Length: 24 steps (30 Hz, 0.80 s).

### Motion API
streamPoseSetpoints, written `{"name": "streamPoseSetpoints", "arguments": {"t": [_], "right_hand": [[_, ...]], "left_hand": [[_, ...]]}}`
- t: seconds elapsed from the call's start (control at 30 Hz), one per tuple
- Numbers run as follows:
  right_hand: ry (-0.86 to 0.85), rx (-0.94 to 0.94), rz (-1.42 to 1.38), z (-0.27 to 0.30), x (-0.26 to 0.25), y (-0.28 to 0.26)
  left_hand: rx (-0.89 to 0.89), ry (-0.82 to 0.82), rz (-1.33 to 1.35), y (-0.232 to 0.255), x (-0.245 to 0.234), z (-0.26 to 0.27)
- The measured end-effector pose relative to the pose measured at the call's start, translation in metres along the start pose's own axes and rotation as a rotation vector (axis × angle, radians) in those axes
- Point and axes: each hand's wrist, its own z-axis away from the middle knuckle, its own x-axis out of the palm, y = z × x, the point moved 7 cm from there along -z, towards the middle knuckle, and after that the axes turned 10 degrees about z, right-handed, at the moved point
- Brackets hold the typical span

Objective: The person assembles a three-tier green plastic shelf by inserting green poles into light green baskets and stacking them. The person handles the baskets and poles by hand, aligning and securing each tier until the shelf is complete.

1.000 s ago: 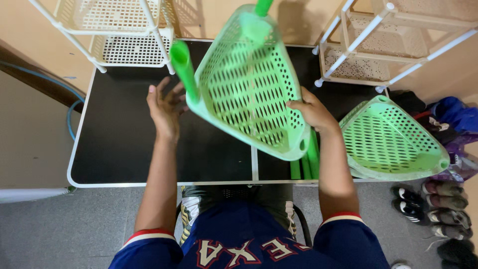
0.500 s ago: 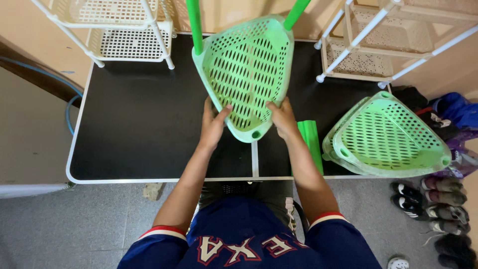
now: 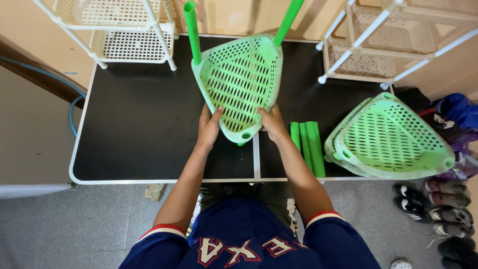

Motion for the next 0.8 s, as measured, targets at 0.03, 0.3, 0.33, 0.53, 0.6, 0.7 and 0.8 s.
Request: {"name": "streamPoseSetpoints", "arguments": {"t": [0.03,0.3,0.33,0.53,0.6,0.7,0.8], "right_hand": [[0.008,0.004,0.019,-0.002,0.001,0.001],[0.007,0.004,0.011,-0.008,0.013,0.002],[0.013,0.009,0.020,-0.009,0.013,0.002],[0.014,0.007,0.048,-0.005,0.015,-0.001],[-0.002,0.003,0.063,-0.003,0.016,-0.003],[-0.002,0.023,0.069,-0.003,0.016,-0.003],[0.003,0.042,0.086,-0.005,0.016,0.001]], "left_hand": [[0.011,0.004,-0.012,0.000,-0.001,-0.002],[0.042,0.037,-0.095,-0.001,-0.008,-0.006],[0.029,0.043,-0.102,-0.003,-0.009,-0.007],[0.004,0.063,-0.136,-0.009,-0.012,-0.011],[0.014,0.057,-0.139,-0.009,-0.012,-0.011],[-0.007,0.064,-0.131,-0.011,-0.012,-0.009],[-0.012,0.069,-0.122,-0.011,-0.012,-0.008]]}}
